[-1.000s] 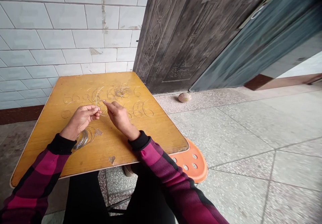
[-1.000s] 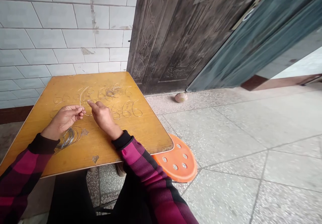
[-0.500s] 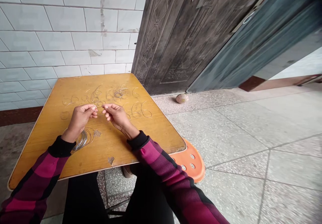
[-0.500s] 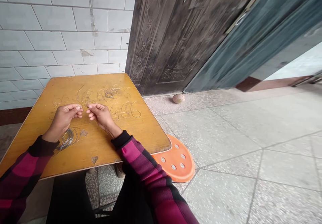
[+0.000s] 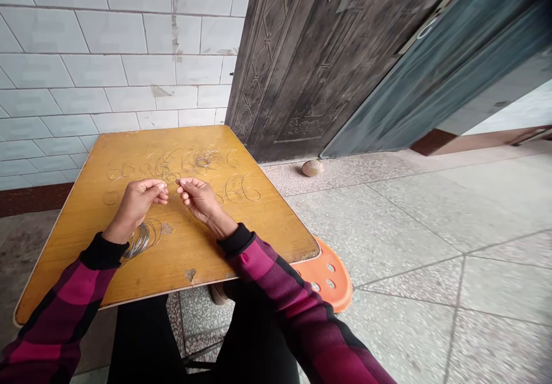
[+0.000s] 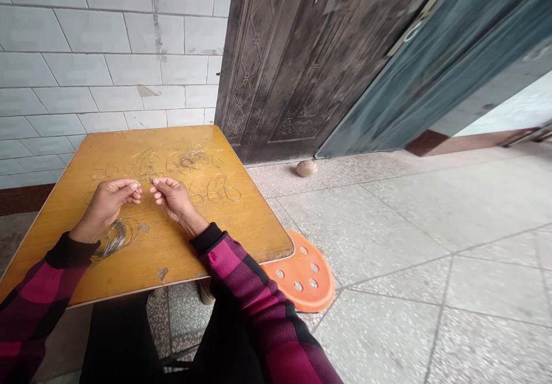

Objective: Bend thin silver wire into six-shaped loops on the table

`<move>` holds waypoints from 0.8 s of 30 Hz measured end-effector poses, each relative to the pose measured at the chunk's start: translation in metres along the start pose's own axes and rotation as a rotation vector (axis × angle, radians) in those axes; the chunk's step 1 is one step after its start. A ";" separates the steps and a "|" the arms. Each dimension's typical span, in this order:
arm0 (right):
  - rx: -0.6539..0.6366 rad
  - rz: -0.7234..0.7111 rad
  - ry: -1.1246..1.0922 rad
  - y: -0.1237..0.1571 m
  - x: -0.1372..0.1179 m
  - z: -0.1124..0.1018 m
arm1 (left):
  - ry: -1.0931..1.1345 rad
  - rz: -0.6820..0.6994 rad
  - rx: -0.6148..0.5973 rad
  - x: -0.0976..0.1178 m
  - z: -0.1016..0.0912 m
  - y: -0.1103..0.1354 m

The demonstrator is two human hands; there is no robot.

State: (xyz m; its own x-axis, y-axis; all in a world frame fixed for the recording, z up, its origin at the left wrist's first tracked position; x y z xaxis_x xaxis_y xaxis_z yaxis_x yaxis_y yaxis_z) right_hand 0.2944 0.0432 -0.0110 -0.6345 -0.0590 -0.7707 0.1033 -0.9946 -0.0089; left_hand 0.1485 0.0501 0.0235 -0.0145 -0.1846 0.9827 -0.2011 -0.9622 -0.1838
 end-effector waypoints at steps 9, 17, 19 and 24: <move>-0.029 0.035 -0.003 -0.002 0.002 -0.002 | 0.125 -0.100 -0.042 -0.001 -0.003 -0.001; 0.018 -0.004 -0.009 -0.002 -0.002 -0.006 | 0.219 -0.176 -0.102 -0.006 -0.002 0.000; 0.032 -0.024 -0.017 -0.001 -0.003 -0.006 | 0.255 -0.184 -0.087 -0.009 0.002 0.003; 0.033 -0.099 0.116 0.002 -0.007 -0.007 | 0.345 -0.175 -0.056 -0.015 0.010 0.007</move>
Point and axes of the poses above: each hand's wrist, its own y-axis away from the middle knuckle, its own z-axis out of the palm, x = y × z, the point moved 4 cm from there along -y, towards the middle knuckle
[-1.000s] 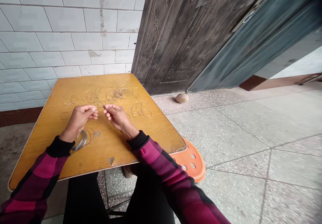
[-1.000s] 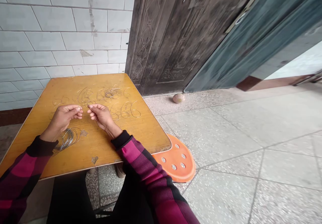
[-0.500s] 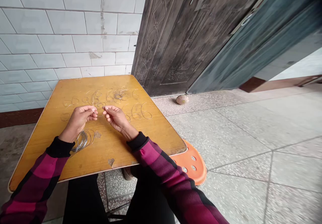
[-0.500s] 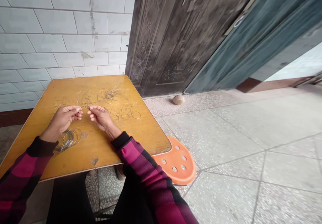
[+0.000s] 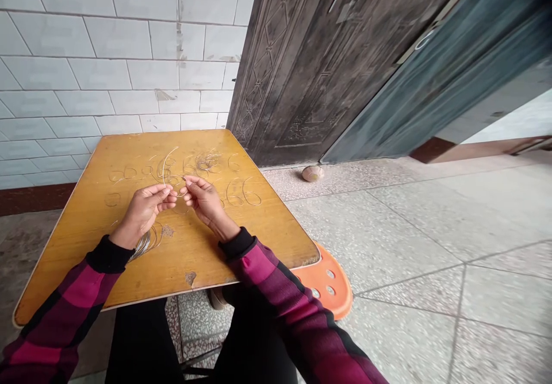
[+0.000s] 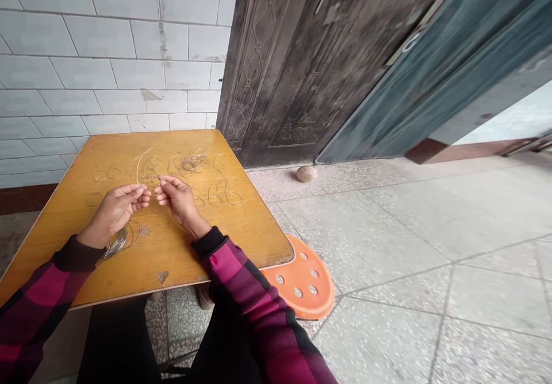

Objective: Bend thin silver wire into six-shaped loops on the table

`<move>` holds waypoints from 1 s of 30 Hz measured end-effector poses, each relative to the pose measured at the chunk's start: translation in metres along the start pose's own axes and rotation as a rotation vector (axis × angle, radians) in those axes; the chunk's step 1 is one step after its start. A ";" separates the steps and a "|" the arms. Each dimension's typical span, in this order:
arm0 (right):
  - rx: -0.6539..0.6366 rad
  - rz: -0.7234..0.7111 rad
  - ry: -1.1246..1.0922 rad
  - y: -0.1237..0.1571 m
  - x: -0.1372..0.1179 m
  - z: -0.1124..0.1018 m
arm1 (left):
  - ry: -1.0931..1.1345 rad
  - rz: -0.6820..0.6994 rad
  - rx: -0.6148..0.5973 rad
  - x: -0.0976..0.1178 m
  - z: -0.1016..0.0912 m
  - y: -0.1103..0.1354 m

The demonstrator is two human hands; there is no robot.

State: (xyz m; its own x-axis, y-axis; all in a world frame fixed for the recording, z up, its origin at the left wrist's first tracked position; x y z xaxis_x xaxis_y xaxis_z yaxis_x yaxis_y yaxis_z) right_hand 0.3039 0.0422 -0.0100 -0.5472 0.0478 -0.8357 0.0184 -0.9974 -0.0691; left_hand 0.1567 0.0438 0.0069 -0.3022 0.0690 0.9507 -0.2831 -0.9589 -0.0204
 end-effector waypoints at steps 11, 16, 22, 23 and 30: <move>-0.059 -0.349 0.701 0.007 -0.007 -0.001 | -0.005 0.051 0.060 0.003 -0.002 -0.002; -0.040 -0.401 0.782 0.008 -0.008 -0.001 | -0.027 0.072 0.086 0.003 -0.001 -0.002; 0.022 -0.452 0.841 0.009 -0.012 0.001 | -0.036 0.071 0.047 0.003 0.000 -0.001; 0.020 -0.457 0.852 0.010 -0.012 0.001 | -0.046 0.070 0.048 0.004 0.000 -0.001; -0.002 -0.468 0.871 0.011 -0.011 0.001 | -0.035 0.013 0.024 0.003 -0.002 -0.001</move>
Point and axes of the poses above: each hand's wrist, its own y-axis away from the middle knuckle, its own z-axis out of the palm, x = y × z, the point moved 4 cm from there along -y, towards the middle knuckle
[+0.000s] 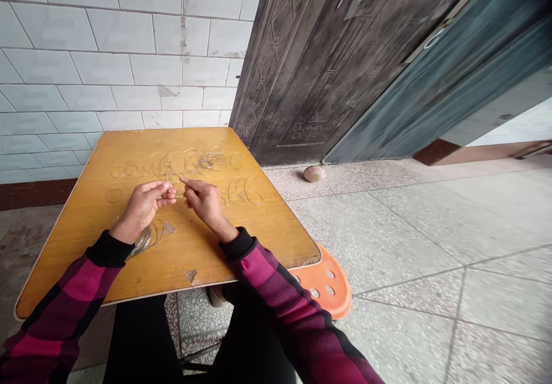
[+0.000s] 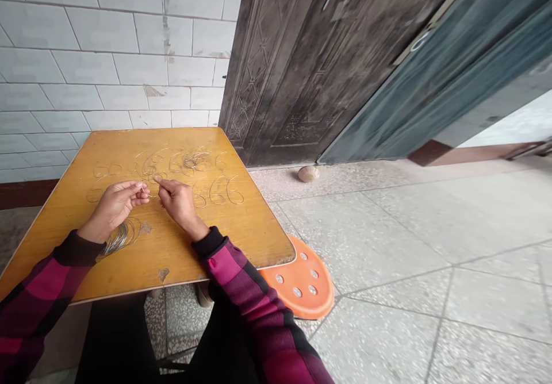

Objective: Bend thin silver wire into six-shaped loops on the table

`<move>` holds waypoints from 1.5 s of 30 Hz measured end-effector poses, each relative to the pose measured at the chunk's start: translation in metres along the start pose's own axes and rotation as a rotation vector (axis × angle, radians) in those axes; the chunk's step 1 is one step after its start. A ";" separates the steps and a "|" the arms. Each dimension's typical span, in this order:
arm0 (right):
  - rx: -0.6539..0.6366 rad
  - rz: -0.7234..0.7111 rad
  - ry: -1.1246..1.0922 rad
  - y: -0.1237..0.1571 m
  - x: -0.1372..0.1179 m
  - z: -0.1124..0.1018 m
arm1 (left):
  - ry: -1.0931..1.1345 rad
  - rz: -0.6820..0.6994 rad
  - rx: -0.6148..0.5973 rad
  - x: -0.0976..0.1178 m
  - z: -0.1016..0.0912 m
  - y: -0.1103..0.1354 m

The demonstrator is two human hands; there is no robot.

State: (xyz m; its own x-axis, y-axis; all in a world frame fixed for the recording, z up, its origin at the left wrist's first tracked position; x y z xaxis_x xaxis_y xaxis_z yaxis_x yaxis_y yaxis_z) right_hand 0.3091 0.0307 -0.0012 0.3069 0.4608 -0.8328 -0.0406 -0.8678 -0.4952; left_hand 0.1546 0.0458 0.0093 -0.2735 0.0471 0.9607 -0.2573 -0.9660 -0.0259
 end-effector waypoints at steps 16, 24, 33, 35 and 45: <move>-0.025 0.176 -0.321 0.000 0.007 0.007 | -0.073 -0.017 -0.026 -0.001 -0.004 -0.003; -0.063 0.399 -0.684 -0.003 0.009 0.011 | -0.059 -0.005 0.000 -0.002 -0.006 -0.004; 0.039 0.468 -0.743 -0.006 0.017 0.008 | -0.118 -0.003 -0.029 0.001 -0.002 -0.001; 0.042 0.459 -0.754 -0.006 0.016 0.007 | -0.128 -0.004 -0.026 0.000 -0.003 -0.001; 0.030 0.451 -0.802 -0.006 0.017 0.007 | -0.163 0.093 0.112 0.006 -0.010 -0.004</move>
Point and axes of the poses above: each hand's wrist, its own y-axis away from the middle knuckle, its own z-axis out of the palm, x = y × z, the point moved 4 cm from there along -y, towards the middle knuckle
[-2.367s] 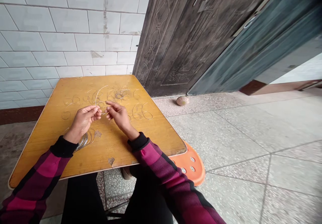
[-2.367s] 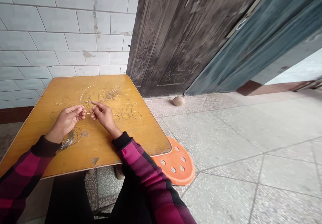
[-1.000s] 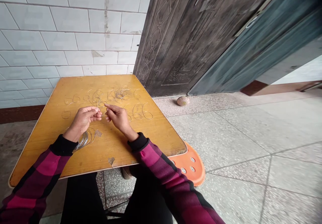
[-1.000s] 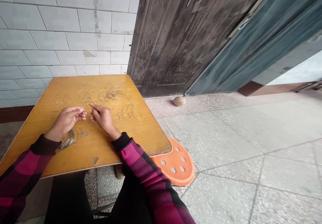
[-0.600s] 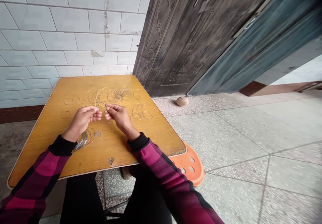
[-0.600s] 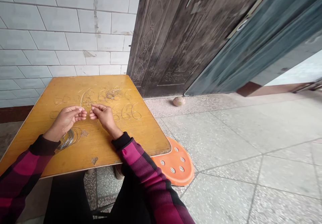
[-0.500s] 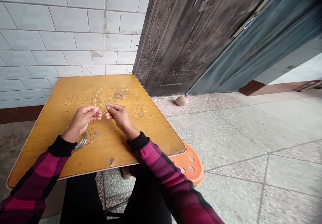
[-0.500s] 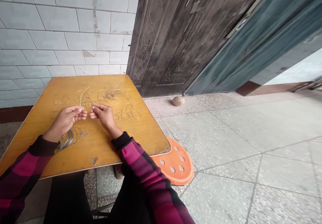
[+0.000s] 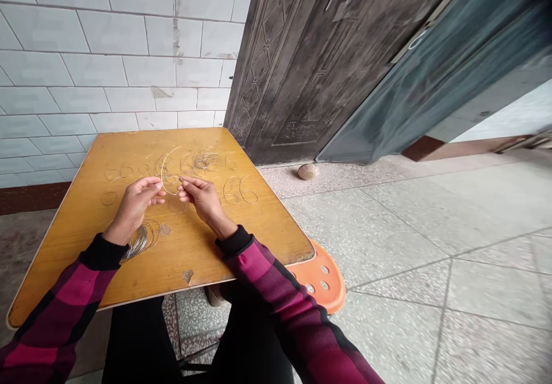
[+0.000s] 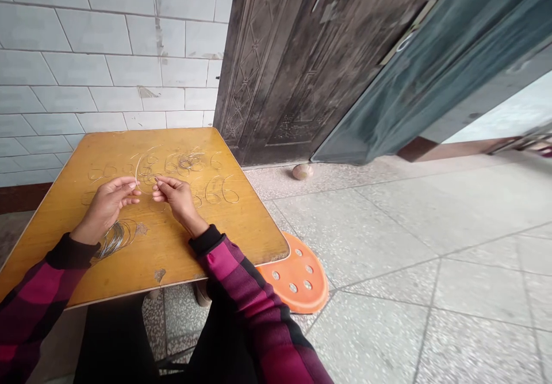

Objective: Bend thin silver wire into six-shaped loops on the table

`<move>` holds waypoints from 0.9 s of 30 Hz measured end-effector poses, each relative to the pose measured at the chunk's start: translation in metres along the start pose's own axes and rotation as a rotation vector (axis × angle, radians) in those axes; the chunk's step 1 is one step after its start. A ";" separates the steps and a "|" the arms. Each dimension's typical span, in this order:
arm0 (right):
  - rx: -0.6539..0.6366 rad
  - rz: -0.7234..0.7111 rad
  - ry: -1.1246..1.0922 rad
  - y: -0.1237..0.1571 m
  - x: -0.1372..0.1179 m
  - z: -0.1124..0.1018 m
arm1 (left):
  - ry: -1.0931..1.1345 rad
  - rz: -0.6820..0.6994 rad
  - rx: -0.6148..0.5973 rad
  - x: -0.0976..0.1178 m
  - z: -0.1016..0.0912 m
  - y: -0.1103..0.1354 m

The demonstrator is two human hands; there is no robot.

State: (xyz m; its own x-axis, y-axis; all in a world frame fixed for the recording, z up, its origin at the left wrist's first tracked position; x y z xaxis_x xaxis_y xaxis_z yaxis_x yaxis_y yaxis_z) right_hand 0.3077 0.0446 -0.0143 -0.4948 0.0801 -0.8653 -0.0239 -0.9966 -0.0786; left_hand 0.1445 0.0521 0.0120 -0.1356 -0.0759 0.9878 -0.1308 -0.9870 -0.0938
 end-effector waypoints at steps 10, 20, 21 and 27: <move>0.001 -0.036 0.101 0.001 -0.008 -0.010 | -0.048 0.088 0.151 0.006 -0.010 -0.007; 0.003 0.098 0.182 0.009 0.011 -0.016 | -0.221 0.158 0.095 0.033 -0.021 -0.006; -0.012 0.141 0.192 0.007 0.020 -0.009 | -0.225 0.167 0.109 0.035 -0.025 -0.004; 0.008 0.262 0.373 -0.001 0.059 0.003 | -0.380 0.118 0.108 0.024 -0.060 0.016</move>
State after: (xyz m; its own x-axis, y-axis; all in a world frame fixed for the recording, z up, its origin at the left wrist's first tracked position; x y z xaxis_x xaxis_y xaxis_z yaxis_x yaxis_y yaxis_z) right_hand 0.2760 0.0506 -0.0635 -0.1385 -0.1754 -0.9747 0.0535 -0.9841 0.1695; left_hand 0.0804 0.0430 0.0268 0.2316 -0.2167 0.9484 -0.0298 -0.9760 -0.2157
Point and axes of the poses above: each hand's wrist, its own y-axis away from the middle knuckle, its own z-axis out of the palm, x = y × z, the point moved 4 cm from there along -y, towards the middle knuckle
